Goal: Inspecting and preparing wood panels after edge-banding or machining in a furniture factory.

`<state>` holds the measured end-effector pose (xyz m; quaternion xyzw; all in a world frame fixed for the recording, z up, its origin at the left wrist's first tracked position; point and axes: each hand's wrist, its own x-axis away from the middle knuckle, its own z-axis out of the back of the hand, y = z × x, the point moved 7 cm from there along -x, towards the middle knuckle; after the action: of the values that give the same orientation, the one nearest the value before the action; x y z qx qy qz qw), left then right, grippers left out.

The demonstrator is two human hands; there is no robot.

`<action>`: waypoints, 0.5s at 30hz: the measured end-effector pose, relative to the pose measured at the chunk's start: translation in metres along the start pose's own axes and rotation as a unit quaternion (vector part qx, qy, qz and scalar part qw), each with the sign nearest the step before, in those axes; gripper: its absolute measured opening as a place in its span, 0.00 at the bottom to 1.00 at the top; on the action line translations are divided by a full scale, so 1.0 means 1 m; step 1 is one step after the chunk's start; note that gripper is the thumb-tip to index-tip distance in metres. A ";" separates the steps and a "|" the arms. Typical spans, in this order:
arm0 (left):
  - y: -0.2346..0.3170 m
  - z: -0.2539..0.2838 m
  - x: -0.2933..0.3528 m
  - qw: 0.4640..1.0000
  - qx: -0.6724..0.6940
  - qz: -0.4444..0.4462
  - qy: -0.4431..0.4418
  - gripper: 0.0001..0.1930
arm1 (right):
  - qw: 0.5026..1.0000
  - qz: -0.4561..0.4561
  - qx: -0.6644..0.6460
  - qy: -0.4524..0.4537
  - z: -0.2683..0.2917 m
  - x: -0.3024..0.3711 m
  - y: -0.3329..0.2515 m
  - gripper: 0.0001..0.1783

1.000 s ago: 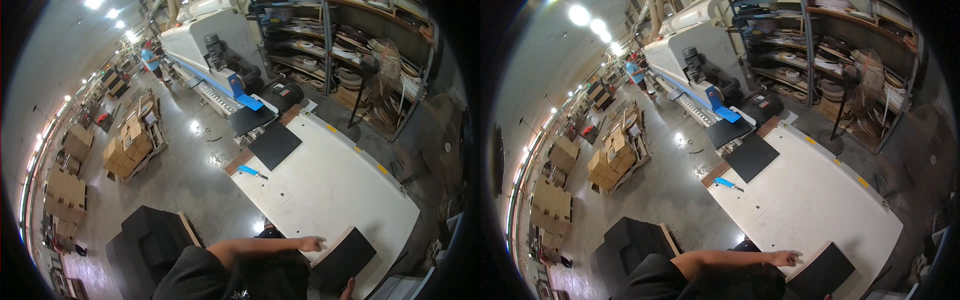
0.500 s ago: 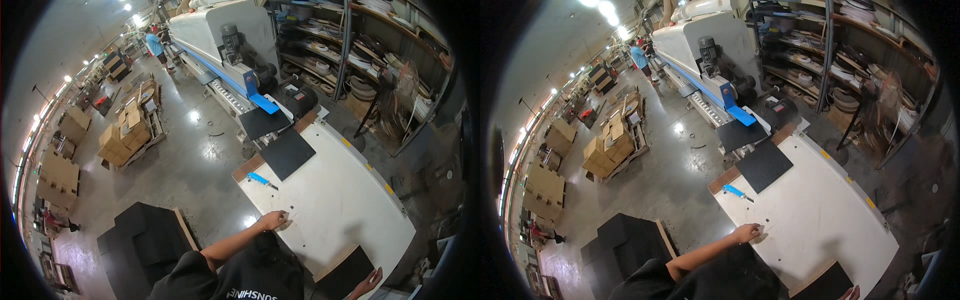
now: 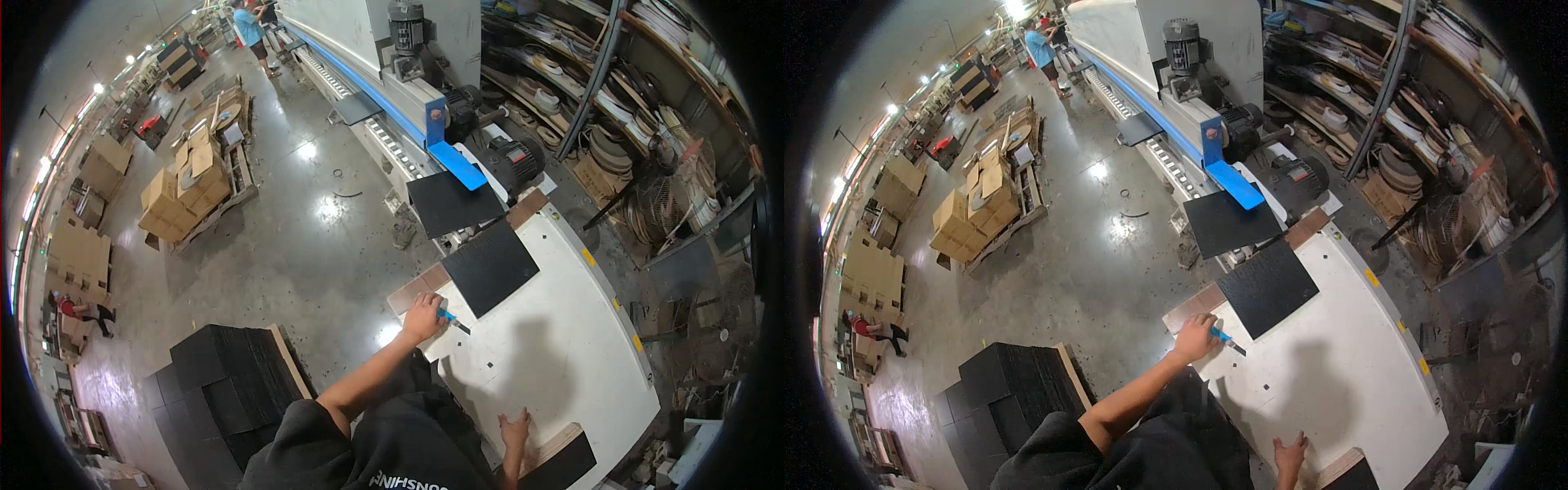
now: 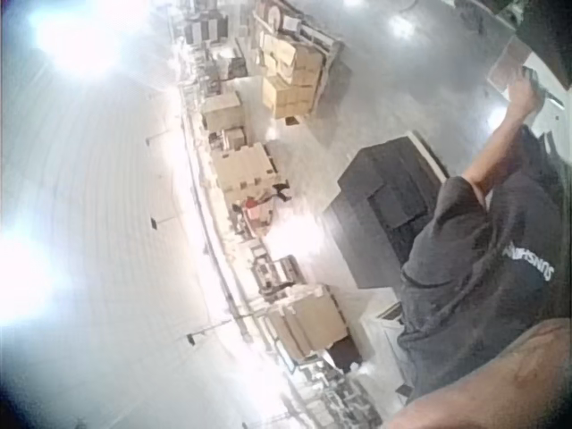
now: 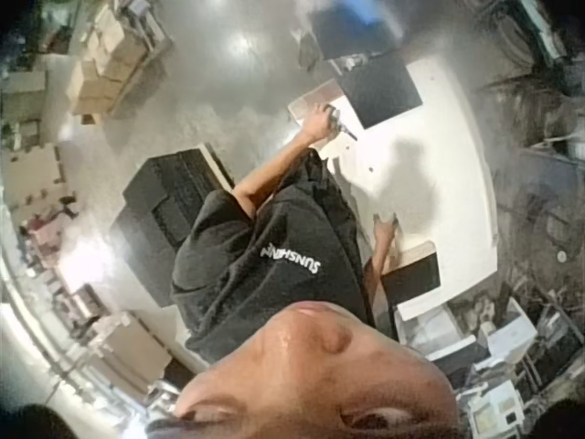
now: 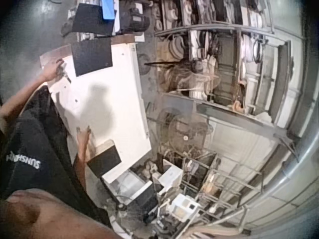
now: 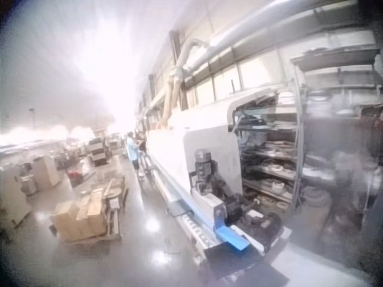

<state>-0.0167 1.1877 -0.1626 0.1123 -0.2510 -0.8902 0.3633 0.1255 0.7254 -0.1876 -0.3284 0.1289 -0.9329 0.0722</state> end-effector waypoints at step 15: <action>-0.039 0.005 -0.019 0.987 -0.027 -0.147 -0.067 0.18 | 0.995 0.019 0.086 0.041 -0.094 -0.010 -0.024 0.70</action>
<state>-0.0286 1.2269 -0.1786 0.0785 -0.2311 -0.9458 0.2142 0.0729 0.7684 -0.2576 -0.2804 0.0569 -0.9515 0.1128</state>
